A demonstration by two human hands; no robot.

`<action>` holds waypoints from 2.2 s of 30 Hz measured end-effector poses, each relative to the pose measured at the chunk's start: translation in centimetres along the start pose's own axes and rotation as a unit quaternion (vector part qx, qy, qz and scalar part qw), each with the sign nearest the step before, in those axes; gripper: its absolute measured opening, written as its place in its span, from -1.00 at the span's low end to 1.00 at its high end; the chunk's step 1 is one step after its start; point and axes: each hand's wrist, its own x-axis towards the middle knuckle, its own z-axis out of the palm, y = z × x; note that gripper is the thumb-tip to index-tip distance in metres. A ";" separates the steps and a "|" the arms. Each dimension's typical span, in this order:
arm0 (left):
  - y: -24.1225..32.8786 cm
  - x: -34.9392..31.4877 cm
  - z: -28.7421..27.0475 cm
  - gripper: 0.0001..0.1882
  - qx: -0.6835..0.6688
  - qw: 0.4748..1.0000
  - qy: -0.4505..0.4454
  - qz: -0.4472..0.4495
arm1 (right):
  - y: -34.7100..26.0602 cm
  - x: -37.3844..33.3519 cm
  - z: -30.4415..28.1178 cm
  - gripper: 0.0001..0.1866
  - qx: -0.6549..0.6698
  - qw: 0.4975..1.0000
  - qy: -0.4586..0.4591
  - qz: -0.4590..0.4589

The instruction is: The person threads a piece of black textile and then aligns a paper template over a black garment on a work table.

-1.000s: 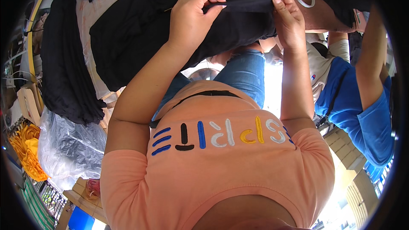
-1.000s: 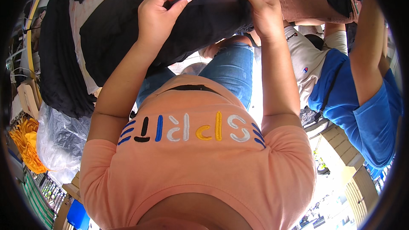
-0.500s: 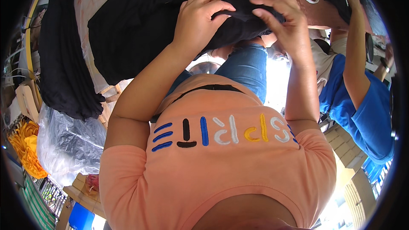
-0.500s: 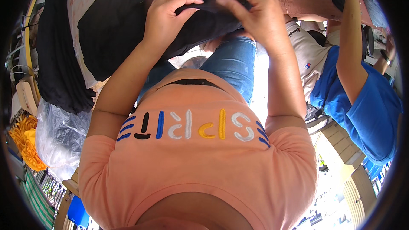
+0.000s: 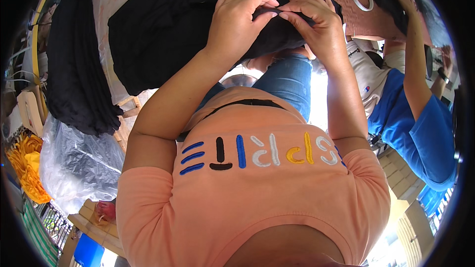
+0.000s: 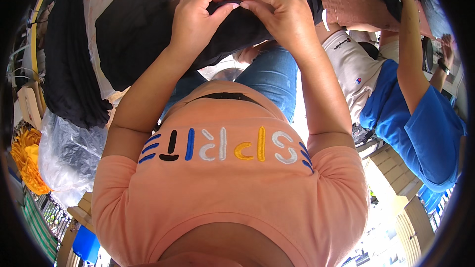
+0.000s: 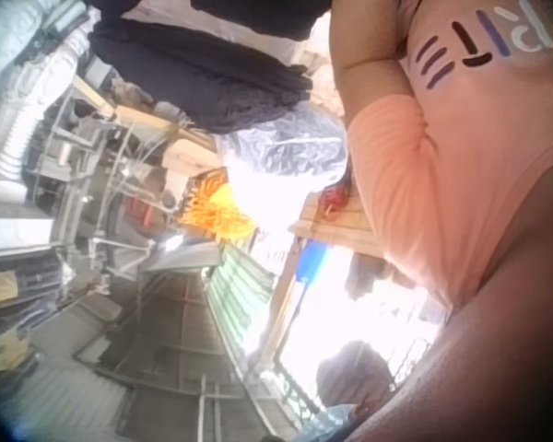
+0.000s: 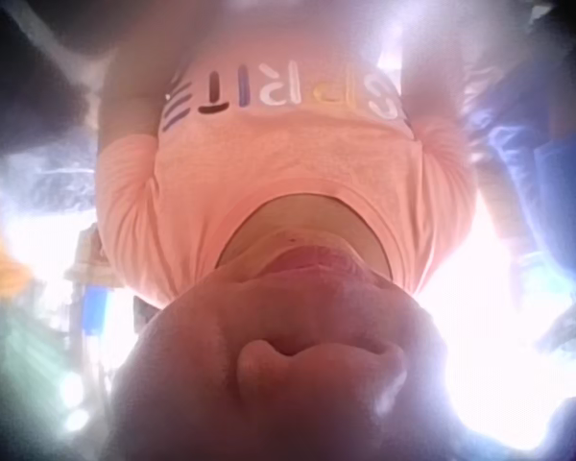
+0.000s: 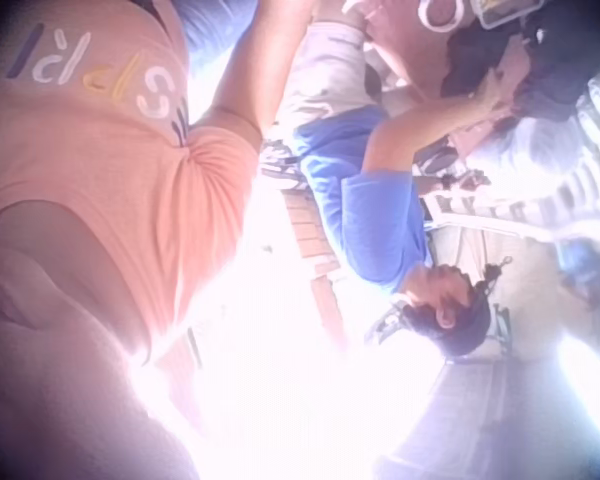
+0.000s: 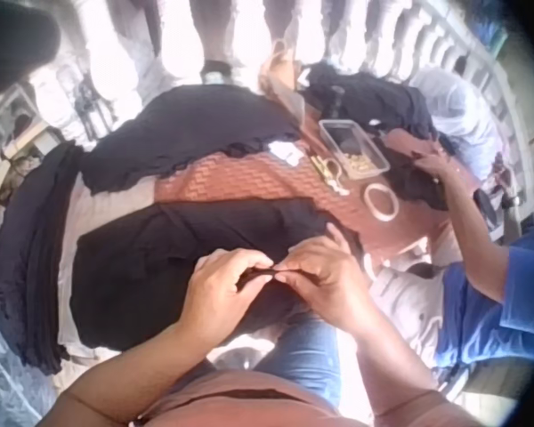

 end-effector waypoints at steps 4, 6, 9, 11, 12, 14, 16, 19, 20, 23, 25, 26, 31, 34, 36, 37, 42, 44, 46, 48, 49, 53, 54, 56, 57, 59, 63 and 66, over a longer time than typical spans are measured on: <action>-0.3 0.1 -0.2 -0.78 0.001 1.000 0.008 0.018 | -0.3 0.4 0.0 -0.88 0.009 1.000 0.009 -0.003; -0.3 0.1 -0.5 -0.81 0.044 0.997 0.024 0.054 | -0.6 0.6 0.0 -0.89 0.008 1.000 0.008 -0.003; -0.3 0.0 -1.0 -0.86 0.040 0.996 0.038 0.063 | -1.1 0.8 -0.2 -0.90 0.001 1.000 -0.001 -0.004; -0.9 0.0 -1.0 -0.88 0.029 0.997 0.039 0.066 | -1.6 0.9 -0.2 -0.90 -0.004 1.000 0.000 -0.008; -1.0 0.0 -1.1 -0.89 0.023 0.997 0.039 0.067 | -1.6 0.8 0.1 -0.90 0.013 1.000 0.006 0.005; -1.0 0.0 -1.2 -0.89 0.018 0.996 0.049 0.077 | -1.1 0.2 0.8 -0.91 0.047 0.998 0.019 0.034; -1.1 -0.2 -1.2 -0.90 0.019 0.996 0.052 0.075 | -0.5 0.2 1.0 -0.86 0.031 0.999 0.010 0.014; -1.4 -0.6 -1.4 -0.88 0.028 0.995 0.054 0.074 | -0.5 0.5 1.1 -0.87 0.009 1.000 0.006 -0.006; -1.2 -0.5 -1.6 -0.87 0.032 0.994 0.060 0.084 | -0.6 0.7 1.2 -0.88 0.003 1.000 0.006 -0.012; -0.7 -0.6 -3.7 -0.83 0.046 0.990 0.086 0.098 | -0.3 1.3 0.7 -0.92 -0.050 0.995 0.084 -0.023; -1.5 -1.0 -6.5 -0.84 0.035 0.990 0.100 0.089 | -0.3 1.2 0.6 -0.95 -0.036 0.992 0.115 0.027; -1.5 -0.8 -8.6 -0.85 0.030 0.985 0.138 0.095 | -0.1 0.8 0.9 -0.96 -0.006 0.993 0.111 0.047; -4.6 -4.0 -15.6 -0.83 -0.019 0.966 0.182 -0.185 | 0.0 -0.2 4.1 -0.93 0.044 0.992 0.070 0.093; -5.7 -5.6 -16.8 -0.84 0.121 0.959 0.180 -0.182 | 0.3 0.0 5.5 -0.92 0.046 0.992 0.060 0.096; -7.2 -6.0 -16.5 -0.84 0.139 0.969 0.143 -0.148 | 0.4 0.3 6.0 -0.92 0.051 0.992 0.055 0.103; -7.7 -6.0 -16.5 -0.83 0.146 0.973 0.124 -0.131 | 0.2 0.4 6.2 -0.92 0.057 0.991 0.052 0.111; -8.8 -5.6 -15.5 -0.84 0.227 0.965 0.093 -0.096 | 0.1 0.5 6.8 -0.92 0.060 0.990 0.056 0.118; -9.2 -5.5 -15.0 -0.83 0.236 0.962 0.093 -0.100 | 0.1 0.5 6.7 -0.91 0.058 0.991 0.055 0.108; -9.6 -5.6 -14.7 -0.82 0.245 0.959 0.095 -0.103 | 0.2 0.6 6.8 -0.91 0.061 0.990 0.054 0.111; -9.8 -5.7 -14.4 -0.81 0.253 0.957 0.099 -0.103 | 0.1 0.6 6.8 -0.91 0.064 0.990 0.052 0.114; -9.9 -5.8 -14.4 -0.81 0.260 0.955 0.101 -0.104 | 0.1 0.7 6.9 -0.91 0.066 0.990 0.051 0.115; -9.9 -6.1 -14.4 -0.79 0.277 0.949 0.095 -0.114 | 0.1 0.7 6.8 -0.91 0.068 0.990 0.046 0.117; -9.7 -6.0 -14.3 -0.79 0.279 0.949 0.090 -0.117 | 0.2 0.6 6.8 -0.91 0.068 0.990 0.046 0.116; -9.6 -6.1 -14.3 -0.78 0.278 0.949 0.086 -0.122 | 0.3 0.7 6.8 -0.91 0.066 0.991 0.046 0.111; -9.6 -6.2 -14.2 -0.78 0.278 0.949 0.084 -0.124 | 0.2 0.7 6.7 -0.91 0.065 0.991 0.046 0.110; -9.8 -6.4 -14.2 -0.78 0.274 0.949 0.088 -0.128 | -0.1 0.7 6.7 -0.91 0.066 0.991 0.045 0.110; -9.6 -6.5 -14.0 -0.79 0.258 0.951 0.104 -0.137 | 0.0 0.7 6.8 -0.91 0.057 0.992 0.051 0.102; -9.4 -6.4 -14.1 -0.81 0.263 0.951 0.093 -0.135 | 0.2 0.5 6.8 -0.92 0.064 0.991 0.053 0.109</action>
